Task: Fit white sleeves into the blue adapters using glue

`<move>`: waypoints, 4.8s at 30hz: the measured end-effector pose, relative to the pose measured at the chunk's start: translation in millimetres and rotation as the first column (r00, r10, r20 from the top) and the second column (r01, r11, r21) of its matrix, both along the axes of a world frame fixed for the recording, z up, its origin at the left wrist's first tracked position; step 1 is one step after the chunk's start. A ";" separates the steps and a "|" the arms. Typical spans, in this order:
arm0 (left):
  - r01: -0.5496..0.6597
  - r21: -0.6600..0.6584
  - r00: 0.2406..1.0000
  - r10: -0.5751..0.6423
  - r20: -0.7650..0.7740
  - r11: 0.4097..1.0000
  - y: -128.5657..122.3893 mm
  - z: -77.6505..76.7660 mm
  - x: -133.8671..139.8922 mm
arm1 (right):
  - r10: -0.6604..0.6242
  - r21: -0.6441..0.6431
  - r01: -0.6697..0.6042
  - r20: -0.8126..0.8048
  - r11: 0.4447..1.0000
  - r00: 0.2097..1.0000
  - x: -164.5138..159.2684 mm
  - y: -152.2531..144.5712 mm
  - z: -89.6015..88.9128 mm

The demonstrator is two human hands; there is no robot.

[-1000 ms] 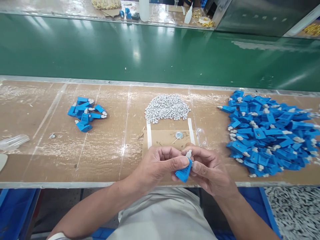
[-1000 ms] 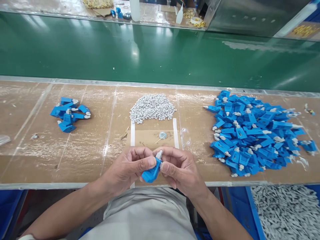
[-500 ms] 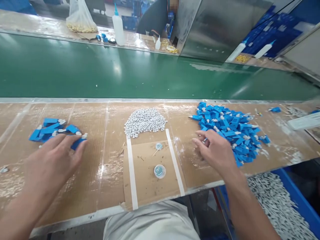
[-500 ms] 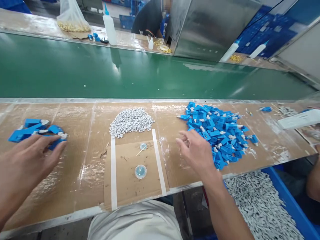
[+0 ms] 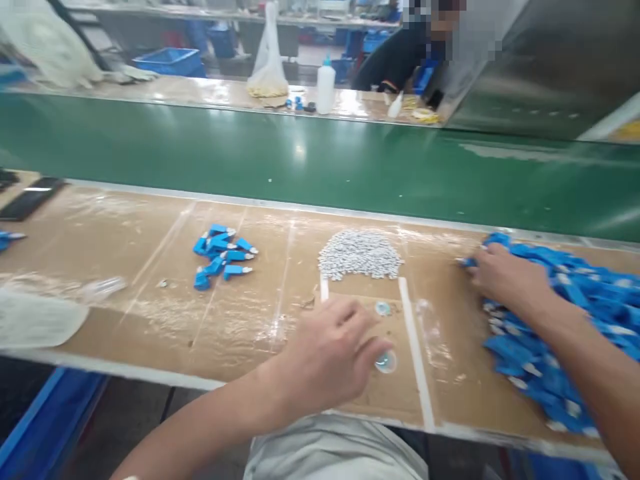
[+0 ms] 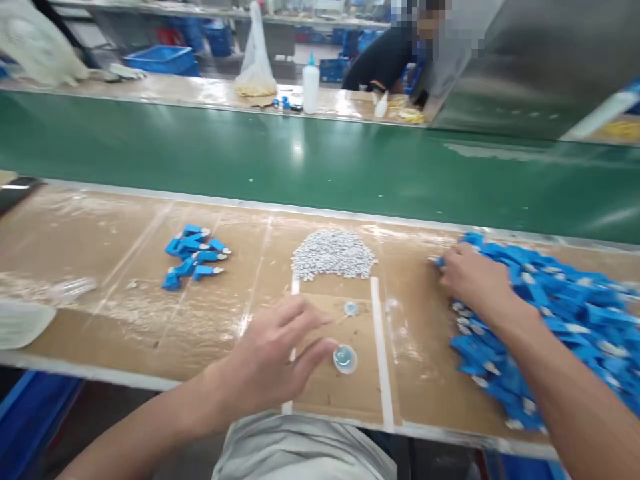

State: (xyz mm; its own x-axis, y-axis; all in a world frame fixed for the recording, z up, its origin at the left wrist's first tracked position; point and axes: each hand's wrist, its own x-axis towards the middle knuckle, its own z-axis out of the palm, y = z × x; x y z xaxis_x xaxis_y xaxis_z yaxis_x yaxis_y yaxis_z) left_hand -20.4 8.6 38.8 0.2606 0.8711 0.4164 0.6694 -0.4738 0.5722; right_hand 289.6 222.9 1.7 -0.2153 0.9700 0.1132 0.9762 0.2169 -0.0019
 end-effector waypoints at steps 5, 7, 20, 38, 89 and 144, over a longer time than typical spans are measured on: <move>0.103 -0.290 0.981 -0.048 0.190 0.951 4.9 10.5 14.1 | 0.150 -0.011 -0.175 -0.460 0.985 0.875 -26.2 -69.3 23.1; 0.139 -0.385 0.934 0.008 0.357 0.912 6.1 10.4 22.6 | 0.247 0.041 -0.274 -0.577 0.961 0.778 -53.8 -114.1 33.3; 0.294 -0.560 0.392 0.436 0.810 0.775 7.8 -36.3 5.0 | -0.040 -0.198 -0.225 -0.829 0.954 0.558 -58.5 -176.5 2.1; 0.464 -0.588 0.192 0.573 0.797 0.663 -2.8 -53.9 2.3 | 0.244 -0.050 -0.448 -0.782 0.892 0.573 -82.8 -191.5 -20.3; 0.727 -0.447 0.162 0.503 0.849 0.520 -7.8 -50.2 22.9 | 0.339 0.214 -0.358 -0.879 0.909 0.334 -112.8 -191.8 3.7; 0.735 -0.342 -0.210 0.676 0.707 0.586 -21.0 -80.1 -4.8 | 0.735 0.041 -0.753 -0.257 0.657 0.627 -173.2 -55.3 -18.7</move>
State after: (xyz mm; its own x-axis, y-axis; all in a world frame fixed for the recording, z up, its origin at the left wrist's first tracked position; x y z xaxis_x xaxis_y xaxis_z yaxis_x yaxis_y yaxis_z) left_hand -25.3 -12.3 -41.3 0.3166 0.8728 -0.3716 -0.8580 0.4305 0.2802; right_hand 116.4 167.6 -17.1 -0.8426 0.4981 0.2048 0.4489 0.8596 -0.2440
